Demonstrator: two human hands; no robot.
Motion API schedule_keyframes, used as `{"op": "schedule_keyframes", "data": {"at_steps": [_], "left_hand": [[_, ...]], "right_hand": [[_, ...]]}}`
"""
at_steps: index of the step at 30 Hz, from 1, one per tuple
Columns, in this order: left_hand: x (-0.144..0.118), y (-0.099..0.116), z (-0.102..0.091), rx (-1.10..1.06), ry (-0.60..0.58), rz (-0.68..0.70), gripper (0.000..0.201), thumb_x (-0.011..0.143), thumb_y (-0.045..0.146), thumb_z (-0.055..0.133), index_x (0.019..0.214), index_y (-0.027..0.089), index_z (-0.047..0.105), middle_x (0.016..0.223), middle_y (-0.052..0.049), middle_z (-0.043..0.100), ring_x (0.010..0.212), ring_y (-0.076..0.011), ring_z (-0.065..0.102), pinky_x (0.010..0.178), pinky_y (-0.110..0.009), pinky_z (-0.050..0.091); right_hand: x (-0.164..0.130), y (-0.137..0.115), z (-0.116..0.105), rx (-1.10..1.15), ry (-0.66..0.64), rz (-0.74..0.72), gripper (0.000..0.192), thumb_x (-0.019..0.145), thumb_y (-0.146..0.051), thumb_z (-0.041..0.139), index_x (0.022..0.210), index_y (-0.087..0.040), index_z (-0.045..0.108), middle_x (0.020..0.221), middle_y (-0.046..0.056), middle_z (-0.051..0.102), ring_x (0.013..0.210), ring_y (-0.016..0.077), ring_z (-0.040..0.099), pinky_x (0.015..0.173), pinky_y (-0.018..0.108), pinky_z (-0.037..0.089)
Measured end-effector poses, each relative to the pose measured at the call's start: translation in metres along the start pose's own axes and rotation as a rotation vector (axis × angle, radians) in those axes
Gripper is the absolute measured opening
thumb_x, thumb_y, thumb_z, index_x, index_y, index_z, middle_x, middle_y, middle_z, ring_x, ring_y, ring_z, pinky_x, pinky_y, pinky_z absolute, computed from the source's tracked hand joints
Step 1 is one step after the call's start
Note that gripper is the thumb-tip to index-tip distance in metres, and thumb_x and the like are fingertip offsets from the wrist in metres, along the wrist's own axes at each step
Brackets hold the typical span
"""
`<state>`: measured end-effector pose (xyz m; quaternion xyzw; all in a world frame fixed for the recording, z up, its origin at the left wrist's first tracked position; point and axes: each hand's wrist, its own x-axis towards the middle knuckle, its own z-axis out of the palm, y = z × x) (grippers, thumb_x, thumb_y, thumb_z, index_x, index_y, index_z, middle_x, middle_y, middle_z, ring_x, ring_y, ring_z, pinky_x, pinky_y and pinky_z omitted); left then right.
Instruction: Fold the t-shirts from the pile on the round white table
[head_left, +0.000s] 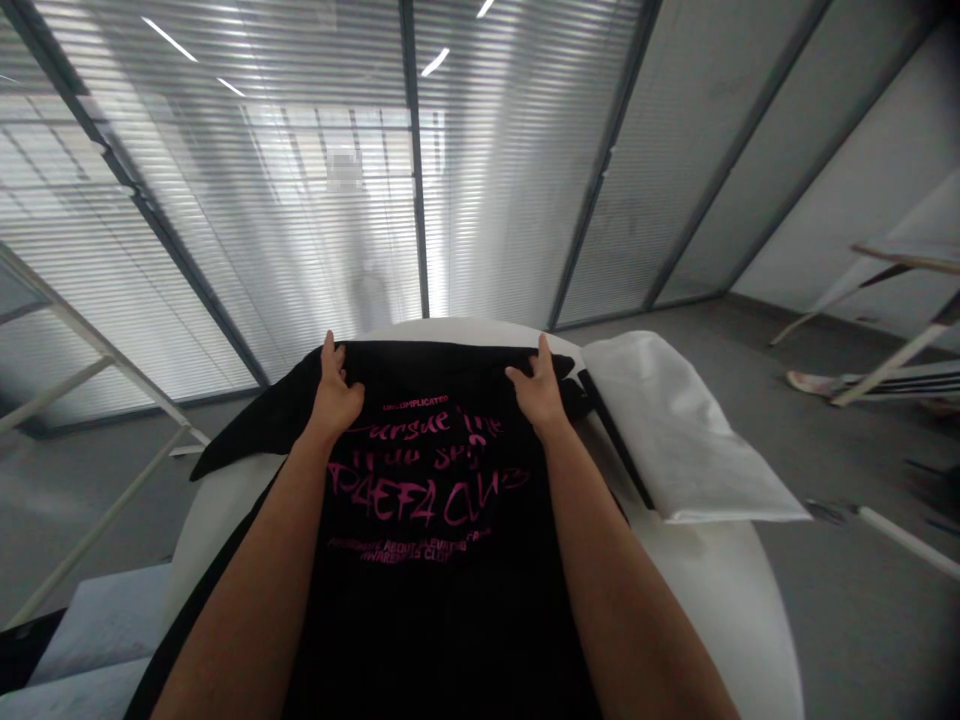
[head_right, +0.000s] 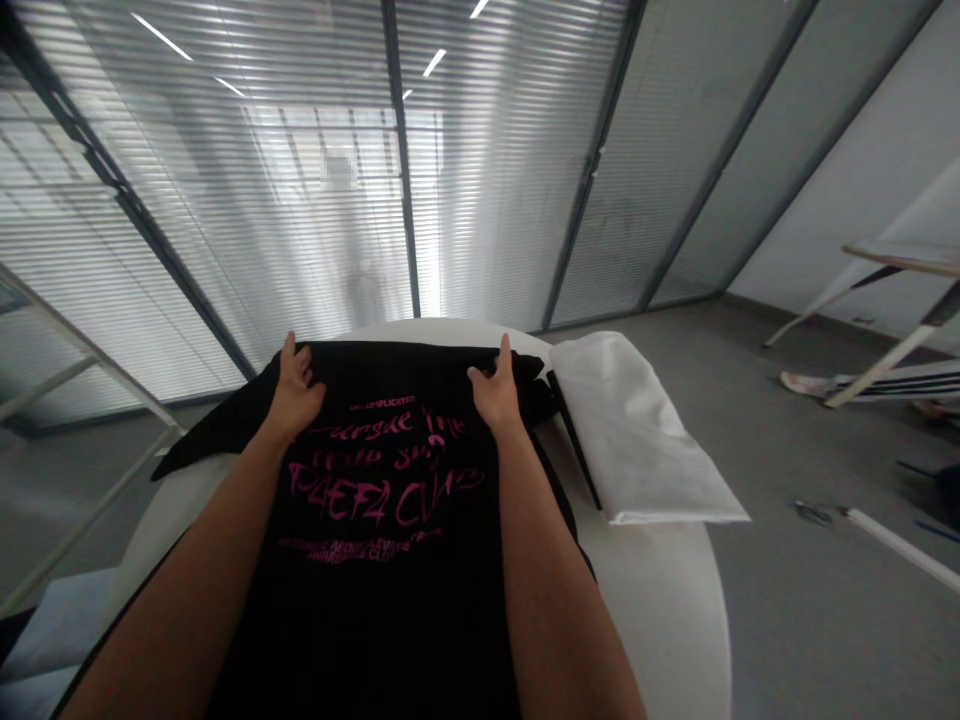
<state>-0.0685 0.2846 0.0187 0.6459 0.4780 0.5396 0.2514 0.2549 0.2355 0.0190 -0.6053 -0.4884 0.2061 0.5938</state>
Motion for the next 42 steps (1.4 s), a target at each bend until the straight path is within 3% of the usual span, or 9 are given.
{"op": "schedule_keyframes", "data": {"at_steps": [4, 8, 14, 18, 22, 27, 33, 37, 42], "left_hand": [[-0.005, -0.014, 0.006, 0.284, -0.125, 0.063, 0.095, 0.070, 0.006, 0.055, 0.155, 0.020, 0.013, 0.155, -0.013, 0.032, 0.140, -0.0273, 0.035, 0.116, -0.045, 0.029], [-0.007, -0.018, 0.009, 0.539, -0.217, 0.066, 0.061, 0.075, 0.011, 0.051, 0.137, 0.011, 0.050, 0.130, -0.014, 0.058, 0.121, -0.0251, 0.055, 0.110, -0.041, 0.039], [-0.021, -0.013, 0.025, 0.822, -0.389, 0.083, 0.038, 0.086, 0.024, 0.047, 0.117, 0.017, 0.067, 0.116, -0.012, 0.062, 0.112, -0.0258, 0.057, 0.102, -0.041, 0.043], [-0.035, -0.005, 0.035, 0.908, -0.305, 0.154, 0.040, 0.089, 0.026, 0.045, 0.125, 0.019, 0.062, 0.121, -0.012, 0.060, 0.113, -0.0261, 0.055, 0.103, -0.042, 0.039], [-0.049, 0.012, 0.033, 0.956, -0.057, 0.211, 0.034, 0.089, 0.022, 0.043, 0.116, 0.018, 0.064, 0.113, -0.011, 0.062, 0.108, -0.0269, 0.055, 0.097, -0.042, 0.039], [-0.087, 0.043, 0.015, 1.059, -0.087, 0.283, 0.019, 0.088, 0.022, 0.043, 0.091, 0.018, 0.062, 0.092, -0.011, 0.062, 0.095, -0.0272, 0.056, 0.085, -0.041, 0.039], [-0.149, 0.064, -0.041, 1.076, -0.447, 0.245, 0.017, 0.088, 0.033, 0.046, 0.085, 0.021, 0.057, 0.083, -0.007, 0.063, 0.084, -0.0245, 0.057, 0.074, -0.037, 0.041], [-0.177, 0.073, -0.070, 1.030, -0.573, 0.335, 0.020, 0.089, 0.035, 0.046, 0.094, 0.021, 0.060, 0.098, -0.008, 0.063, 0.093, -0.0254, 0.054, 0.081, -0.040, 0.041], [-0.192, 0.078, -0.069, 1.015, -0.654, 0.293, 0.040, 0.098, 0.040, 0.030, 0.086, 0.021, 0.063, 0.087, -0.009, 0.066, 0.088, -0.0243, 0.058, 0.083, -0.040, 0.042]], "right_hand": [[-0.005, -0.001, 0.002, -0.313, -0.002, -0.025, 0.065, 0.077, -0.021, 0.056, 0.140, -0.015, 0.042, 0.136, 0.016, 0.053, 0.124, 0.0242, 0.052, 0.104, 0.039, 0.042], [-0.010, -0.009, 0.003, -0.440, -0.220, 0.011, 0.031, 0.083, -0.021, 0.046, 0.107, -0.019, 0.066, 0.107, 0.007, 0.069, 0.101, 0.0195, 0.064, 0.095, 0.033, 0.047], [-0.028, 0.000, 0.017, -0.787, -0.553, -0.027, 0.047, 0.089, -0.041, 0.048, 0.134, -0.030, 0.055, 0.145, 0.005, 0.048, 0.133, 0.0309, 0.040, 0.108, 0.054, 0.029], [-0.042, 0.007, 0.031, -0.919, -0.498, -0.085, 0.052, 0.094, -0.044, 0.038, 0.144, -0.029, 0.044, 0.154, 0.006, 0.036, 0.140, 0.0310, 0.028, 0.109, 0.054, 0.022], [-0.052, 0.002, 0.035, -0.925, -0.306, -0.164, 0.046, 0.093, -0.032, 0.041, 0.136, -0.021, 0.052, 0.143, 0.010, 0.050, 0.132, 0.0281, 0.037, 0.105, 0.045, 0.026], [-0.075, -0.020, 0.024, -0.886, -0.137, -0.359, 0.025, 0.088, -0.020, 0.044, 0.099, -0.020, 0.066, 0.105, 0.010, 0.067, 0.104, 0.0247, 0.052, 0.089, 0.039, 0.033], [-0.128, -0.044, 0.002, -0.898, -0.516, -0.744, 0.016, 0.087, -0.025, 0.049, 0.089, -0.020, 0.064, 0.088, 0.006, 0.065, 0.087, 0.0212, 0.053, 0.083, 0.036, 0.033], [-0.158, -0.048, -0.025, -0.927, -0.635, -0.706, 0.023, 0.089, -0.038, 0.053, 0.100, -0.021, 0.063, 0.098, 0.007, 0.064, 0.092, 0.0224, 0.052, 0.082, 0.035, 0.034], [-0.174, -0.049, -0.048, -0.970, -0.626, -0.597, 0.040, 0.099, -0.046, 0.034, 0.098, -0.019, 0.064, 0.099, 0.010, 0.065, 0.096, 0.0236, 0.054, 0.087, 0.036, 0.037]]}}
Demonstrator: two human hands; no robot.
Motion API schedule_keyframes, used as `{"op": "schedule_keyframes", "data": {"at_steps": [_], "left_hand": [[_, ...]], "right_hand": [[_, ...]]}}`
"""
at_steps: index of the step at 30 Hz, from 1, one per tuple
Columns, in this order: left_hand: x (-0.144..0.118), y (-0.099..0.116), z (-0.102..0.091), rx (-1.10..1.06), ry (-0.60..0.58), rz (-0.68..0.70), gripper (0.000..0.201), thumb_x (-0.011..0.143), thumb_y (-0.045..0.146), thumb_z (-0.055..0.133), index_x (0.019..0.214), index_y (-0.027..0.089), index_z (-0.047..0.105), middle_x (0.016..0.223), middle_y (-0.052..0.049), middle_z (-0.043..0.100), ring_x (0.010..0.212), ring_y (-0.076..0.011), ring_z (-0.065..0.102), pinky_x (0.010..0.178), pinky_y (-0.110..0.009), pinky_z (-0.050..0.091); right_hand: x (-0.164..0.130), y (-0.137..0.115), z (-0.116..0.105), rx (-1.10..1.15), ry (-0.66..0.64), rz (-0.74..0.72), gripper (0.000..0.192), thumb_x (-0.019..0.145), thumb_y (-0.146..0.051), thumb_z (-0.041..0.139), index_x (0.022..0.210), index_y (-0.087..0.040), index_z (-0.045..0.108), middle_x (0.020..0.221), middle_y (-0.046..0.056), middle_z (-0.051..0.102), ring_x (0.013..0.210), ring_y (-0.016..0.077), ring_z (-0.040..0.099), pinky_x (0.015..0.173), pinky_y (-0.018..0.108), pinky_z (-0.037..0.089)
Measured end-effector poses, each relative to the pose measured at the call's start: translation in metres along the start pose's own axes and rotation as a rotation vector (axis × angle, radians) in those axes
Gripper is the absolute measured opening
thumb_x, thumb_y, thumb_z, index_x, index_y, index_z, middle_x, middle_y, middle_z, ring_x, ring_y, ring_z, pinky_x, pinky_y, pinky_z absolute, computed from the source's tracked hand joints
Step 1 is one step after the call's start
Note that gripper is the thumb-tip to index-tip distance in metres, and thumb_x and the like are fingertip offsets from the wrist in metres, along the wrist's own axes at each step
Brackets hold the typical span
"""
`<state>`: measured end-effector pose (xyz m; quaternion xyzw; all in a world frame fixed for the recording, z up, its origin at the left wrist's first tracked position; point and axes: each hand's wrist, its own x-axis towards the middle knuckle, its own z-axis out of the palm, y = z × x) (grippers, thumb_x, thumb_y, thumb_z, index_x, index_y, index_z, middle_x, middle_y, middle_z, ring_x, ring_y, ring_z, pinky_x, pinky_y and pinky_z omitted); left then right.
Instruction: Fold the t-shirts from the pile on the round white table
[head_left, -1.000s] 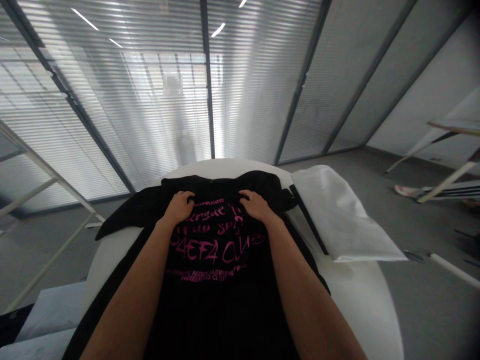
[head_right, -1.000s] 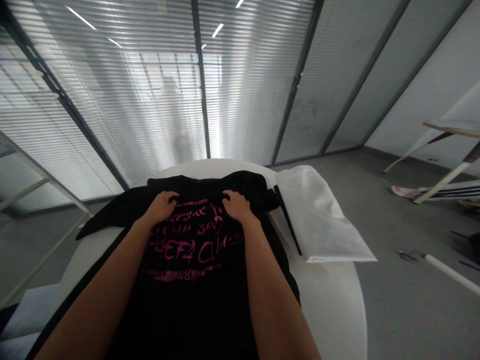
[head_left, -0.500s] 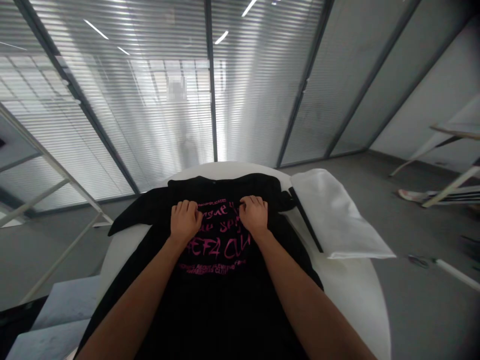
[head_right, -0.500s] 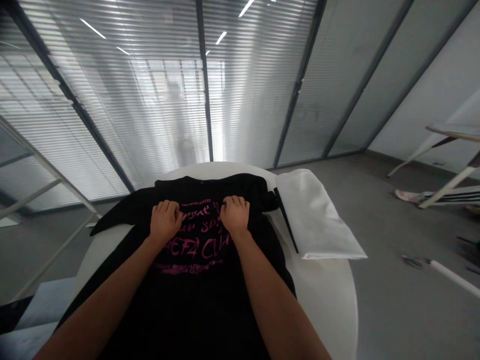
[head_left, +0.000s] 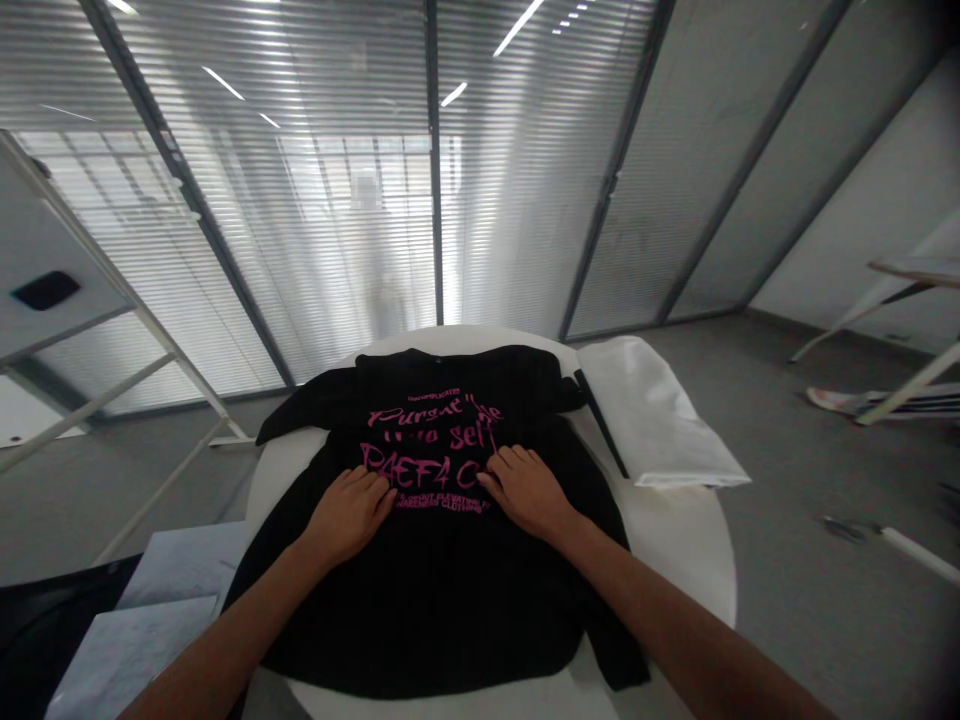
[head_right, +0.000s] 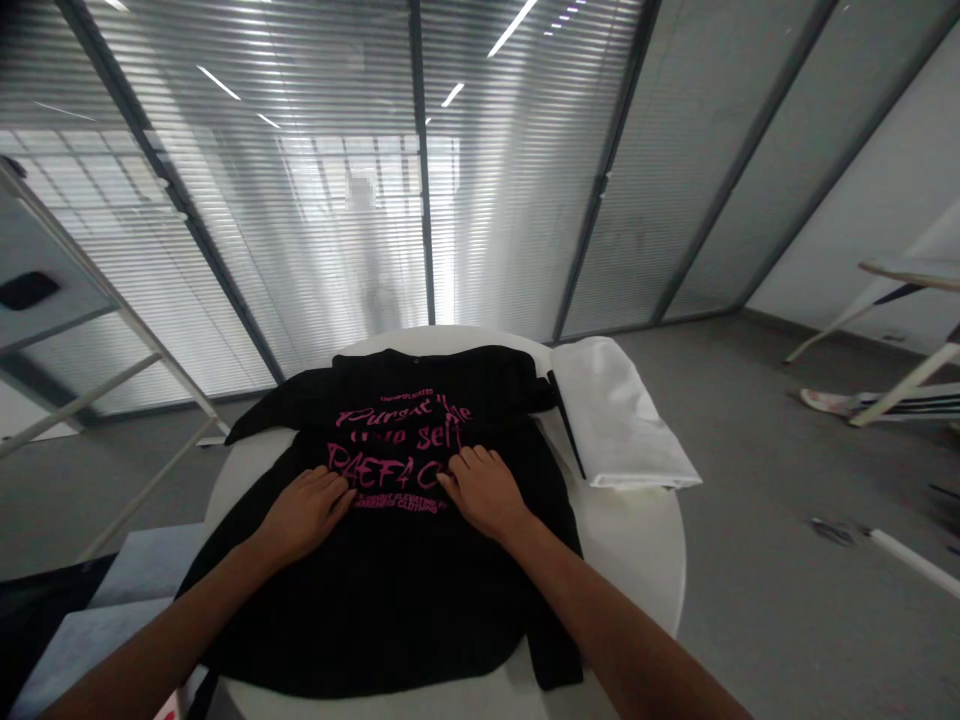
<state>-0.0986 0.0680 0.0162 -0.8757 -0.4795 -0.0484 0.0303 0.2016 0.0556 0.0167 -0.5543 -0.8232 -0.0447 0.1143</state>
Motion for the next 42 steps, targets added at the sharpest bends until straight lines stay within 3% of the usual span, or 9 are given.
{"op": "schedule_keyframes", "data": {"at_steps": [5, 10, 14, 16, 19, 22, 29, 38, 42], "left_hand": [[-0.007, 0.019, -0.011, -0.165, -0.225, -0.087, 0.055, 0.098, 0.046, 0.024, 0.072, 0.020, 0.065, 0.074, -0.009, 0.068, 0.068, -0.0216, 0.062, 0.069, -0.034, 0.044], [-0.029, 0.037, -0.058, -0.539, -0.559, 0.152, 0.055, 0.095, 0.051, 0.030, 0.063, 0.020, 0.061, 0.061, -0.002, 0.063, 0.054, -0.0143, 0.056, 0.057, -0.026, 0.040], [-0.013, 0.025, -0.087, -0.714, -0.765, 0.054, 0.045, 0.093, 0.055, 0.034, 0.084, 0.021, 0.062, 0.062, 0.001, 0.064, 0.050, -0.0141, 0.057, 0.051, -0.025, 0.041], [0.015, 0.013, -0.087, -0.684, -0.563, -0.028, 0.041, 0.093, 0.052, 0.034, 0.087, 0.021, 0.060, 0.069, -0.001, 0.066, 0.057, -0.0144, 0.060, 0.054, -0.025, 0.042], [0.066, 0.000, -0.064, -0.481, -0.141, -0.176, 0.032, 0.093, 0.037, 0.036, 0.088, 0.020, 0.062, 0.083, -0.005, 0.067, 0.074, -0.0166, 0.062, 0.067, -0.028, 0.045], [0.107, -0.001, -0.026, -0.300, 0.010, -0.323, 0.031, 0.091, 0.033, 0.041, 0.106, 0.020, 0.064, 0.106, -0.011, 0.064, 0.099, -0.0245, 0.060, 0.082, -0.036, 0.046], [0.121, -0.001, 0.034, -0.135, 0.206, -0.426, 0.043, 0.090, 0.040, 0.044, 0.128, 0.025, 0.058, 0.127, -0.012, 0.054, 0.118, -0.0308, 0.047, 0.098, -0.047, 0.036], [0.136, -0.015, 0.029, -0.126, 0.194, -0.516, 0.043, 0.084, 0.044, 0.049, 0.120, 0.025, 0.063, 0.122, -0.013, 0.057, 0.113, -0.0349, 0.050, 0.092, -0.051, 0.039], [0.158, -0.023, 0.021, -0.157, 0.183, -0.537, 0.030, 0.086, 0.039, 0.047, 0.099, 0.023, 0.068, 0.104, -0.012, 0.064, 0.101, -0.0322, 0.057, 0.086, -0.049, 0.043]], "right_hand": [[-0.012, -0.001, -0.006, 0.056, -0.244, -0.036, 0.049, 0.101, -0.042, 0.028, 0.093, -0.018, 0.069, 0.095, 0.011, 0.070, 0.091, 0.0227, 0.063, 0.083, 0.033, 0.043], [-0.028, 0.006, -0.035, 0.213, -0.483, -0.116, 0.049, 0.097, -0.046, 0.037, 0.078, -0.020, 0.073, 0.081, 0.008, 0.072, 0.076, 0.0218, 0.066, 0.073, 0.032, 0.046], [-0.008, 0.023, -0.065, 0.470, -0.812, -0.143, 0.041, 0.092, -0.049, 0.047, 0.080, -0.019, 0.072, 0.069, 0.002, 0.069, 0.060, 0.0155, 0.060, 0.060, 0.026, 0.044], [0.016, 0.034, -0.070, 0.538, -0.716, 0.003, 0.041, 0.094, -0.048, 0.041, 0.089, -0.018, 0.069, 0.077, 0.003, 0.070, 0.062, 0.0149, 0.062, 0.061, 0.026, 0.045], [0.055, 0.041, -0.057, 0.336, -0.309, 0.207, 0.036, 0.096, -0.039, 0.038, 0.094, -0.018, 0.068, 0.091, 0.007, 0.070, 0.083, 0.0188, 0.063, 0.076, 0.028, 0.044], [0.081, 0.036, -0.024, 0.151, -0.101, 0.398, 0.035, 0.094, -0.037, 0.042, 0.115, -0.018, 0.062, 0.115, 0.012, 0.065, 0.107, 0.0253, 0.057, 0.088, 0.035, 0.042], [0.084, 0.042, 0.030, 0.081, -0.035, 0.510, 0.050, 0.096, -0.044, 0.037, 0.142, -0.027, 0.045, 0.143, 0.010, 0.044, 0.130, 0.0289, 0.038, 0.104, 0.049, 0.030], [0.120, 0.064, 0.019, 0.029, 0.002, 0.748, 0.042, 0.087, -0.035, 0.045, 0.119, -0.016, 0.064, 0.122, 0.018, 0.057, 0.114, 0.0363, 0.050, 0.095, 0.054, 0.036], [0.139, 0.053, 0.030, 0.001, 0.120, 0.596, 0.047, 0.095, -0.037, 0.033, 0.130, -0.016, 0.057, 0.132, 0.018, 0.054, 0.124, 0.0324, 0.044, 0.102, 0.049, 0.031]]}}
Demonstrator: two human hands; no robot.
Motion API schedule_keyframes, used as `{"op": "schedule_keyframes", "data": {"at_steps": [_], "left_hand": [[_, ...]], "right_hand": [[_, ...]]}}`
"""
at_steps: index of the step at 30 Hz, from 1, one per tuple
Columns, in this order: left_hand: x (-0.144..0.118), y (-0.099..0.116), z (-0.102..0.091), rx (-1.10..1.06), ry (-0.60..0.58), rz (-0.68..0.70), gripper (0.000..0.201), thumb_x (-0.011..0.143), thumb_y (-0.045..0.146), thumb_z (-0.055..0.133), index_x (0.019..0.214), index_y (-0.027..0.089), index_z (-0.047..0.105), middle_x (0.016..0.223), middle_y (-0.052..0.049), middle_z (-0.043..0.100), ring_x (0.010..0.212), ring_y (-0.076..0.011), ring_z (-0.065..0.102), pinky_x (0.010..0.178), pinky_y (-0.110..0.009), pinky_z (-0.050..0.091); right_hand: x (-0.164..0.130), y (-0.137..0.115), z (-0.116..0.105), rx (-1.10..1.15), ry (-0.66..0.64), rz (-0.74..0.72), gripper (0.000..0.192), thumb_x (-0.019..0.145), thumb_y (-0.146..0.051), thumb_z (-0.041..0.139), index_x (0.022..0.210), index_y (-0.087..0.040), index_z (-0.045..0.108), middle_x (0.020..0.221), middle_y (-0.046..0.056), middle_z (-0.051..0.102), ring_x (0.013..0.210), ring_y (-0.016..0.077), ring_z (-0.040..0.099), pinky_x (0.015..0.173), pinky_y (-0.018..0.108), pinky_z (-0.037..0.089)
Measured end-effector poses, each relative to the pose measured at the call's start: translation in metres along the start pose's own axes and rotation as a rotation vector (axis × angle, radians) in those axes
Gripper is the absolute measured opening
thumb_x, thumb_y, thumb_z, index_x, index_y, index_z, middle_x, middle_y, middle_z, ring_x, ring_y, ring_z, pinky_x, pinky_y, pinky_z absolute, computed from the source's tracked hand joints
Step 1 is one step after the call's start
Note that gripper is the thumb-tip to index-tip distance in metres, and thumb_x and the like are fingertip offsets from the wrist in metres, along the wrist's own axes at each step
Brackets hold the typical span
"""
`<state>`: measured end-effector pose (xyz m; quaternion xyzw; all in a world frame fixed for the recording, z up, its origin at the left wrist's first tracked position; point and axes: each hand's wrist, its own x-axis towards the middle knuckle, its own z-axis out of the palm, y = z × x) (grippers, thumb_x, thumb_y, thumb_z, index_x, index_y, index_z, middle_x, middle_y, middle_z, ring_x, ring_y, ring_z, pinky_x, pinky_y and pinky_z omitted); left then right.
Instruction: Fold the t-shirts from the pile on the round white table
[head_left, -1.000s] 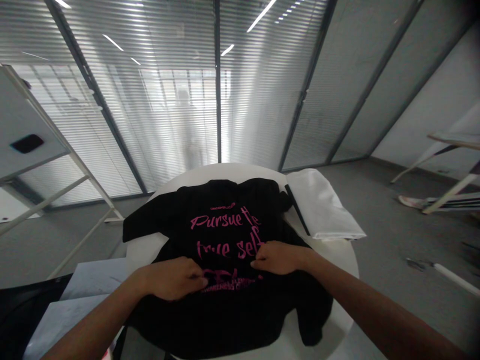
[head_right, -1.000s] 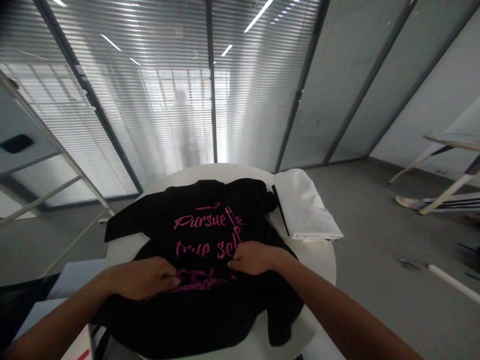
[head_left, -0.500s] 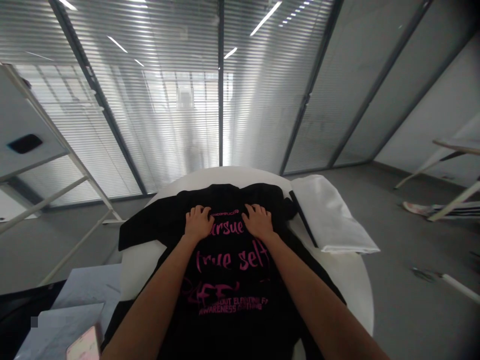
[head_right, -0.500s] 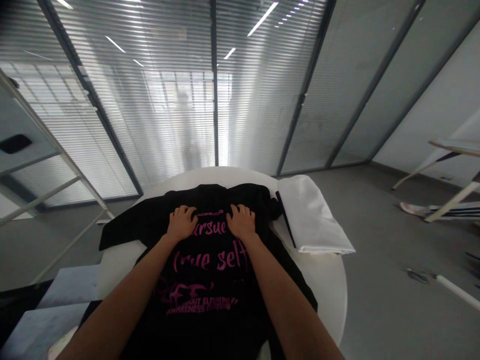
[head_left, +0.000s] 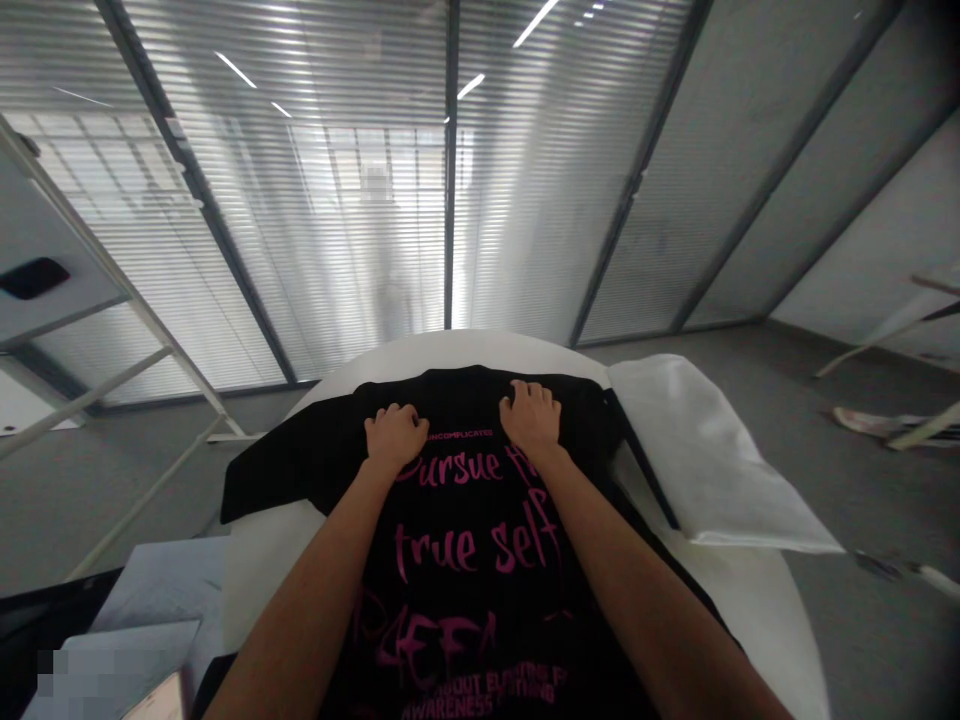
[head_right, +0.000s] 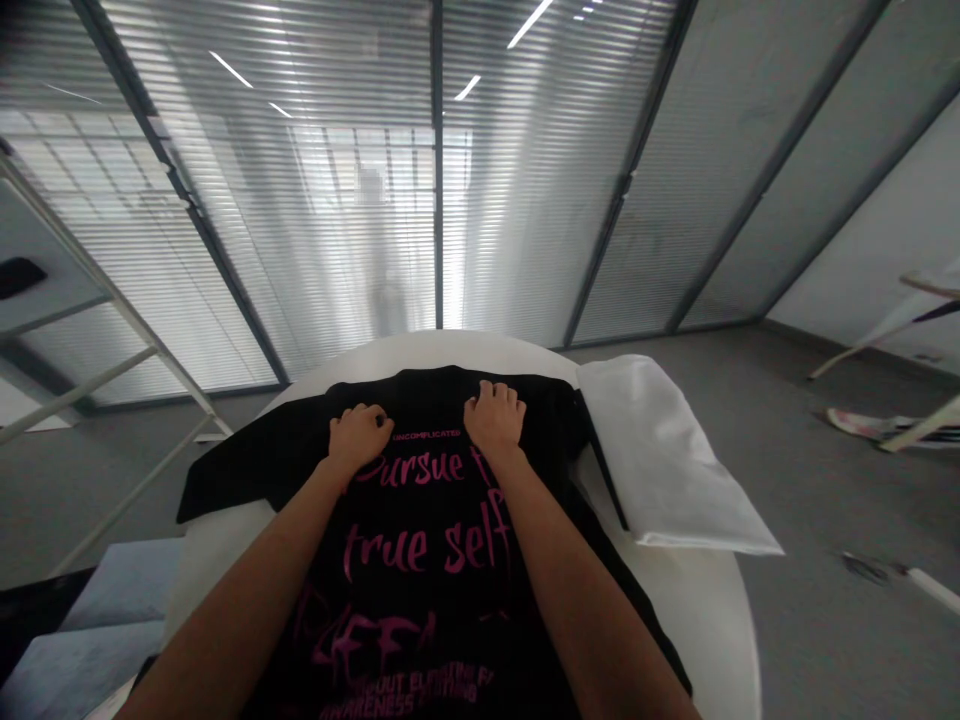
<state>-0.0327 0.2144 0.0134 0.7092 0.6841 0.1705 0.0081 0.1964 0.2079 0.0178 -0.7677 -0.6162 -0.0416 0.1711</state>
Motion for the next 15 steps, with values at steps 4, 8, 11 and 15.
{"op": "schedule_keyframes", "data": {"at_steps": [4, 8, 11, 15], "left_hand": [[0.028, -0.025, 0.002, -0.100, 0.179, -0.111, 0.032, 0.088, 0.029, 0.043, 0.110, 0.020, 0.065, 0.106, -0.011, 0.066, 0.100, -0.0273, 0.060, 0.087, -0.042, 0.046], [0.039, -0.047, 0.012, -0.136, 0.179, -0.172, 0.042, 0.088, 0.028, 0.042, 0.125, 0.016, 0.060, 0.114, -0.015, 0.065, 0.108, -0.0284, 0.059, 0.093, -0.042, 0.045], [0.031, -0.034, 0.021, -0.046, 0.084, -0.038, 0.043, 0.089, 0.031, 0.043, 0.125, 0.018, 0.062, 0.125, -0.015, 0.061, 0.117, -0.0326, 0.053, 0.097, -0.048, 0.042], [0.018, -0.010, 0.028, 0.033, 0.038, 0.101, 0.049, 0.088, 0.036, 0.047, 0.131, 0.018, 0.058, 0.139, -0.017, 0.052, 0.129, -0.0332, 0.045, 0.106, -0.050, 0.035]], "right_hand": [[0.000, 0.000, 0.024, -0.001, -0.180, -0.153, 0.054, 0.098, -0.046, 0.029, 0.147, -0.026, 0.039, 0.152, 0.009, 0.037, 0.141, 0.0271, 0.027, 0.111, 0.048, 0.019], [0.006, 0.008, 0.034, 0.013, -0.227, -0.115, 0.055, 0.097, -0.048, 0.029, 0.149, -0.029, 0.036, 0.156, 0.005, 0.031, 0.144, 0.0261, 0.022, 0.114, 0.048, 0.016], [0.012, 0.011, 0.035, 0.023, -0.218, -0.077, 0.056, 0.097, -0.048, 0.030, 0.149, -0.028, 0.036, 0.157, 0.006, 0.031, 0.144, 0.0273, 0.023, 0.114, 0.049, 0.017], [0.014, 0.012, 0.038, 0.021, -0.193, -0.058, 0.057, 0.096, -0.048, 0.030, 0.149, -0.028, 0.036, 0.156, 0.007, 0.031, 0.144, 0.0287, 0.024, 0.114, 0.050, 0.018]]}}
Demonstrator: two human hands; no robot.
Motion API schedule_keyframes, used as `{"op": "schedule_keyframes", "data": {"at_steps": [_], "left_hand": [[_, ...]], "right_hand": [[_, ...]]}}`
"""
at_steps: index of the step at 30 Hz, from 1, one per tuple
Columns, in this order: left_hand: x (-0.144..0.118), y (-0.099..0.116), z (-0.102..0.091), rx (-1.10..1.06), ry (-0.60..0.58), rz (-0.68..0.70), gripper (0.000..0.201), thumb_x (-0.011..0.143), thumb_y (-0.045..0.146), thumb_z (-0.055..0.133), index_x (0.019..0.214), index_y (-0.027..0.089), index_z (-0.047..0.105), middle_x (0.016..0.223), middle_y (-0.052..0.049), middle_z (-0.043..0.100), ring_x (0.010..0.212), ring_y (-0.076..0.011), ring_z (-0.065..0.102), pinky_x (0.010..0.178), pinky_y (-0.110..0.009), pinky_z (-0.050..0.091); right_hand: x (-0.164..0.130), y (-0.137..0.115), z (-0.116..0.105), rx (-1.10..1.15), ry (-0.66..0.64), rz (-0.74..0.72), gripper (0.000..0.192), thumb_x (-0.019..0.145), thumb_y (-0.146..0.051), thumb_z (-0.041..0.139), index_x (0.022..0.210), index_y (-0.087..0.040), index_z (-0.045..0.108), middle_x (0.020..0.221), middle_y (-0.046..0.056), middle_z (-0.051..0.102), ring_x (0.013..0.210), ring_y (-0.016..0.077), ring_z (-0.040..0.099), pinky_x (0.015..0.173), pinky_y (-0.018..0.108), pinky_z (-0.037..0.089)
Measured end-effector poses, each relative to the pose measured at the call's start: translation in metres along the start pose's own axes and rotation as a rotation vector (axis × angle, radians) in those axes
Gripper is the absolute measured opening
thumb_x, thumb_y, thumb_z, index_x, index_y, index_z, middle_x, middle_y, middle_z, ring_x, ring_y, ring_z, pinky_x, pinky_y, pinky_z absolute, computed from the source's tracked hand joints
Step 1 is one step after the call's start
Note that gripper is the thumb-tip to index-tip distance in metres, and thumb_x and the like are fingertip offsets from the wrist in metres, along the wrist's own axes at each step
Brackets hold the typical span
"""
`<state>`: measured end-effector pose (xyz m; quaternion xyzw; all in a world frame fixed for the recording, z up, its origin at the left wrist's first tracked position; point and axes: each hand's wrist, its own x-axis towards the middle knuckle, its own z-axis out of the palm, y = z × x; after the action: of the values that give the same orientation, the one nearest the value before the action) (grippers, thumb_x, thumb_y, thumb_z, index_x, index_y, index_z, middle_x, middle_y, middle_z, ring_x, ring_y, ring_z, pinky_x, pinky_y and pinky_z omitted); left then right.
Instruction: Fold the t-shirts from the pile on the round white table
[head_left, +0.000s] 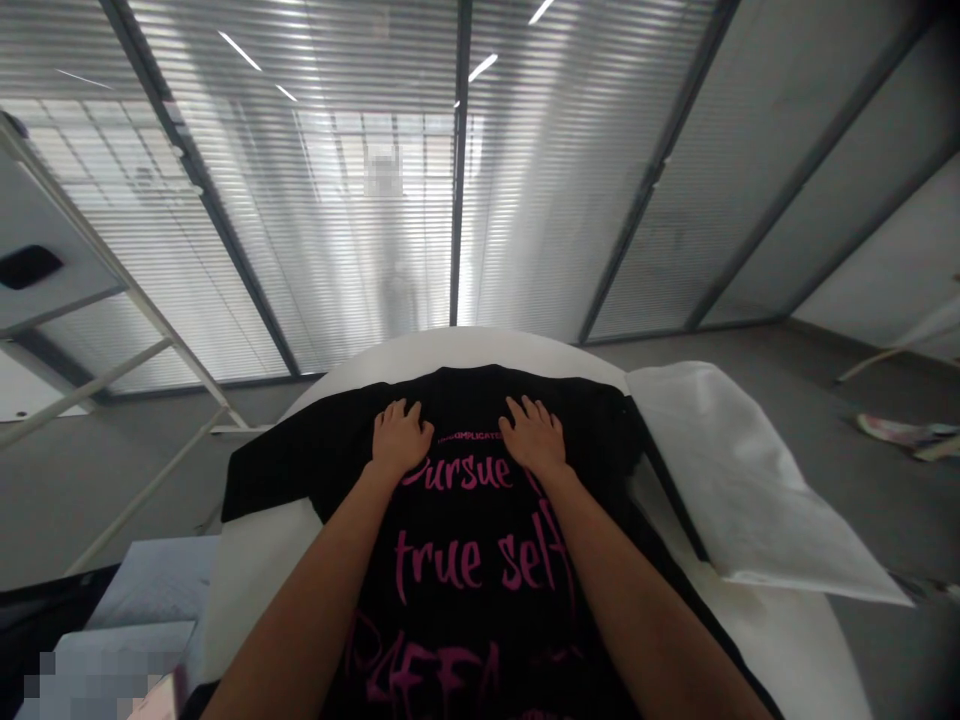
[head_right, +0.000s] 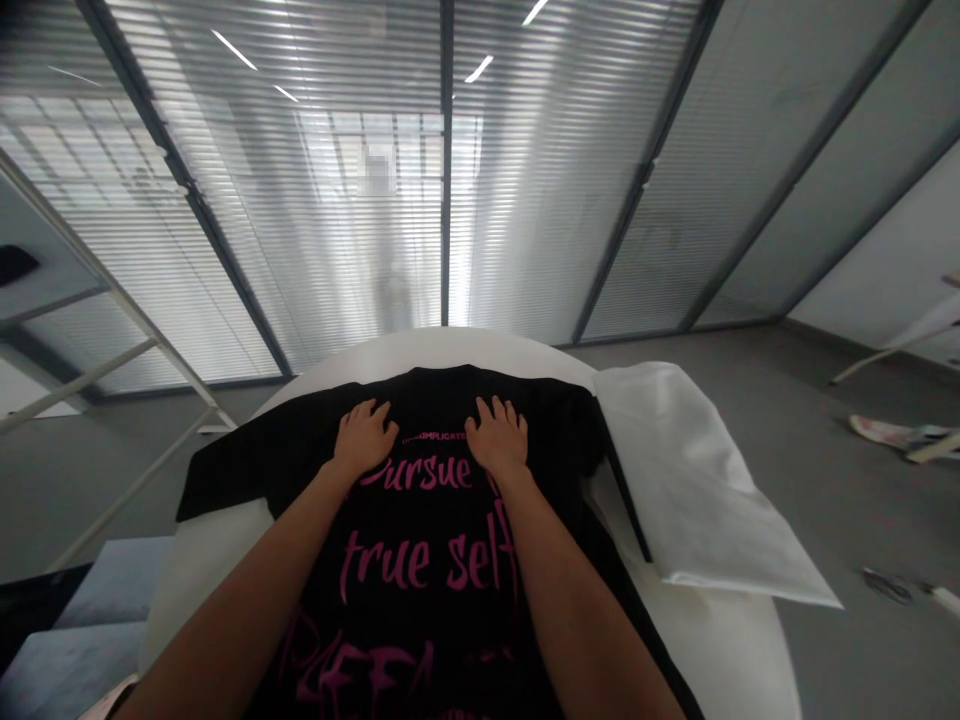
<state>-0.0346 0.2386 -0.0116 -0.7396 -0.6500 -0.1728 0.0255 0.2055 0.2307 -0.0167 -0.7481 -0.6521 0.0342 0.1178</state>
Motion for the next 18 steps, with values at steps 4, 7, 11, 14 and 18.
{"op": "schedule_keyframes", "data": {"at_steps": [4, 7, 11, 14, 18], "left_hand": [[0.007, -0.009, -0.010, -0.125, 0.029, -0.049, 0.044, 0.089, 0.033, 0.044, 0.127, 0.021, 0.062, 0.132, -0.011, 0.060, 0.120, -0.0282, 0.054, 0.102, -0.044, 0.041], [0.017, -0.039, -0.029, -0.213, 0.113, -0.198, 0.042, 0.089, 0.029, 0.041, 0.121, 0.019, 0.065, 0.122, -0.010, 0.066, 0.111, -0.0254, 0.060, 0.098, -0.039, 0.045], [0.016, -0.094, -0.055, -0.185, 0.059, -0.588, 0.037, 0.089, 0.032, 0.041, 0.111, 0.019, 0.068, 0.110, -0.015, 0.069, 0.106, -0.0319, 0.062, 0.091, -0.048, 0.047], [0.005, -0.126, -0.064, -0.156, 0.008, -0.785, 0.039, 0.083, 0.032, 0.050, 0.110, 0.010, 0.067, 0.115, -0.024, 0.065, 0.109, -0.0424, 0.058, 0.088, -0.061, 0.043], [-0.006, -0.135, -0.064, -0.090, 0.072, -0.927, 0.051, 0.076, 0.031, 0.054, 0.120, 0.005, 0.059, 0.128, -0.031, 0.053, 0.121, -0.0478, 0.048, 0.094, -0.062, 0.037]], "right_hand": [[-0.002, -0.001, 0.003, -0.015, 0.018, -0.007, 0.057, 0.097, -0.046, 0.029, 0.149, -0.026, 0.036, 0.156, 0.009, 0.031, 0.144, 0.0293, 0.023, 0.113, 0.051, 0.017], [-0.004, -0.003, 0.002, -0.016, 0.015, -0.006, 0.057, 0.097, -0.045, 0.029, 0.149, -0.025, 0.036, 0.156, 0.009, 0.031, 0.144, 0.0292, 0.023, 0.113, 0.050, 0.017], [-0.004, -0.004, 0.001, -0.017, 0.025, -0.006, 0.057, 0.096, -0.045, 0.030, 0.149, -0.025, 0.037, 0.156, 0.008, 0.033, 0.143, 0.0292, 0.024, 0.113, 0.050, 0.017], [-0.004, -0.004, 0.001, -0.031, 0.028, -0.006, 0.057, 0.096, -0.045, 0.029, 0.149, -0.025, 0.037, 0.155, 0.008, 0.033, 0.143, 0.0288, 0.024, 0.113, 0.050, 0.017], [-0.003, -0.003, 0.003, -0.044, 0.030, -0.004, 0.057, 0.096, -0.045, 0.029, 0.149, -0.026, 0.036, 0.156, 0.007, 0.032, 0.143, 0.0281, 0.024, 0.113, 0.049, 0.017]]}}
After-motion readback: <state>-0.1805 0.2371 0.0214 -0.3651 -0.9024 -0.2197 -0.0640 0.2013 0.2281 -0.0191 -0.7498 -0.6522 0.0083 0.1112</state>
